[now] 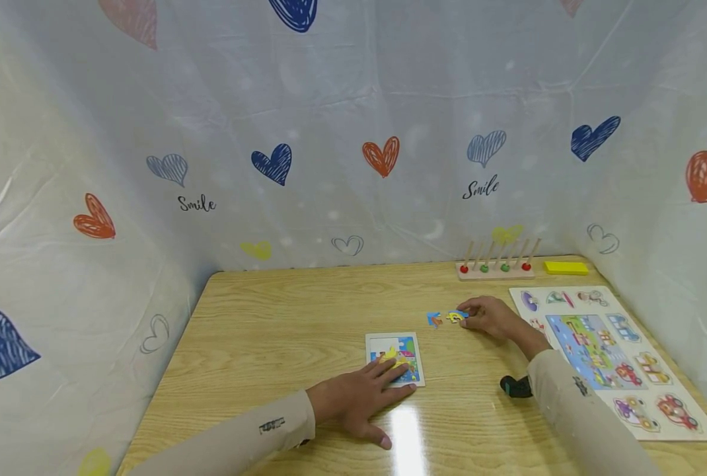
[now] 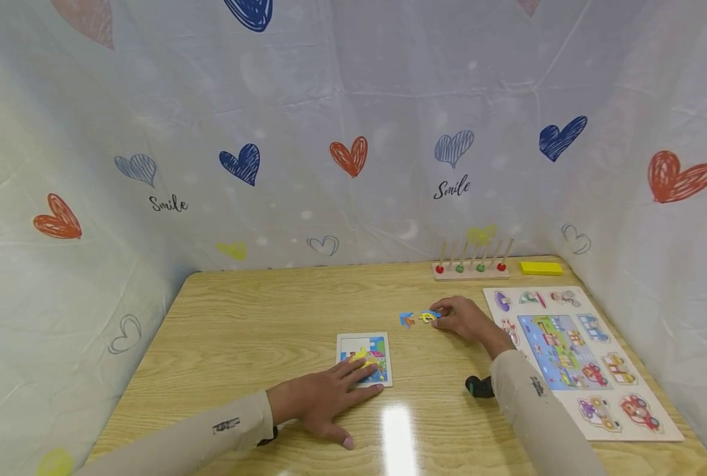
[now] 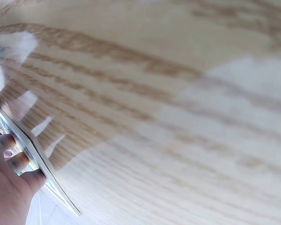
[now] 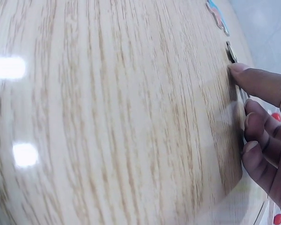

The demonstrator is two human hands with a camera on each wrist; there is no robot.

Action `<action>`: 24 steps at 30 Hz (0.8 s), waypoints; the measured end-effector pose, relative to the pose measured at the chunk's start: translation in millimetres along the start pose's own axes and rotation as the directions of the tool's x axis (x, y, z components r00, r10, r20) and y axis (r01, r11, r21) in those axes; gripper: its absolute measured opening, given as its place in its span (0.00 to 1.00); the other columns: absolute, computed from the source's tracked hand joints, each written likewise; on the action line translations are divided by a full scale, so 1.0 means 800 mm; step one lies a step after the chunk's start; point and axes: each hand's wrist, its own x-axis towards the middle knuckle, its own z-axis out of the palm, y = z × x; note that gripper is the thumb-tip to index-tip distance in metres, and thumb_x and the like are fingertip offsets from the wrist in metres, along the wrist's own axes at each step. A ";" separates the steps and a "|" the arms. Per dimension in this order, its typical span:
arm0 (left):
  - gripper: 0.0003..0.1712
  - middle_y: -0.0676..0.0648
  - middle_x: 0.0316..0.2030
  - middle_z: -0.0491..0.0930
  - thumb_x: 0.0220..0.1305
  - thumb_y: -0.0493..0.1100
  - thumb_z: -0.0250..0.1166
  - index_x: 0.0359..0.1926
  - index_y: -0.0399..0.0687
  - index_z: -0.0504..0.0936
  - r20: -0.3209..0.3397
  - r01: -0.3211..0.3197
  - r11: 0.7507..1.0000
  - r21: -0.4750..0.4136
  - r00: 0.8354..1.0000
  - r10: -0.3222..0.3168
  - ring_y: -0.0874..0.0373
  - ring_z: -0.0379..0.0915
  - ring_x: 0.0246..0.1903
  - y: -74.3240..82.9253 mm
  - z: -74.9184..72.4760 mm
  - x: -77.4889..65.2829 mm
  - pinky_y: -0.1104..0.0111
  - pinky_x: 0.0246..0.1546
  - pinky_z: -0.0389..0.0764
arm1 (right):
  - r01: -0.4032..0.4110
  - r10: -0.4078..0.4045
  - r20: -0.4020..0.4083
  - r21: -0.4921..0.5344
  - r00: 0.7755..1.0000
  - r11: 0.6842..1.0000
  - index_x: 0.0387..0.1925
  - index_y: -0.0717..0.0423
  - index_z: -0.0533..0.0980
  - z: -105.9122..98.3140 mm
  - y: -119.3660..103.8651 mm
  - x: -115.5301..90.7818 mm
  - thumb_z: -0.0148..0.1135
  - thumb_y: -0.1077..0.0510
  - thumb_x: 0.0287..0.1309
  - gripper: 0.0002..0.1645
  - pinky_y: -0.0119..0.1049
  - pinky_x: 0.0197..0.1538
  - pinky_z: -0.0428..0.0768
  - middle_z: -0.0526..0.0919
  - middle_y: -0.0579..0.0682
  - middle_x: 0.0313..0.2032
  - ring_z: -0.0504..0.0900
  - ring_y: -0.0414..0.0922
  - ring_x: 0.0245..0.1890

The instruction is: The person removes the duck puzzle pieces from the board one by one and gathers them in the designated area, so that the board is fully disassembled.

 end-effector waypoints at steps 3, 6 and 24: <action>0.55 0.47 0.81 0.34 0.64 0.81 0.42 0.81 0.64 0.35 0.001 0.002 1.000 0.001 1.000 -0.002 0.47 0.33 0.80 0.000 0.000 0.000 0.53 0.78 0.49 | 0.007 -0.007 -0.002 0.001 1.000 1.000 0.51 0.62 0.83 0.000 -0.001 0.000 0.72 0.57 0.59 0.20 0.40 0.43 0.76 0.85 0.54 0.39 0.79 0.45 0.39; 0.55 0.47 0.81 0.34 0.64 0.81 0.43 0.81 0.64 0.35 0.001 0.004 1.000 0.004 1.000 -0.004 0.47 0.33 0.80 0.001 0.000 0.000 0.53 0.78 0.49 | 0.008 -0.008 -0.002 0.007 1.000 1.000 0.51 0.62 0.83 -0.001 -0.002 0.000 0.72 0.57 0.59 0.20 0.40 0.43 0.76 0.84 0.54 0.39 0.78 0.45 0.39; 0.56 0.48 0.81 0.32 0.63 0.82 0.41 0.81 0.66 0.33 0.027 0.017 1.000 -0.009 0.999 -0.017 0.47 0.31 0.80 0.000 0.003 0.003 0.53 0.78 0.48 | 0.013 -0.012 -0.036 0.014 0.999 1.000 0.52 0.64 0.80 0.001 -0.004 -0.008 0.72 0.56 0.59 0.22 0.37 0.41 0.74 0.81 0.53 0.36 0.75 0.43 0.35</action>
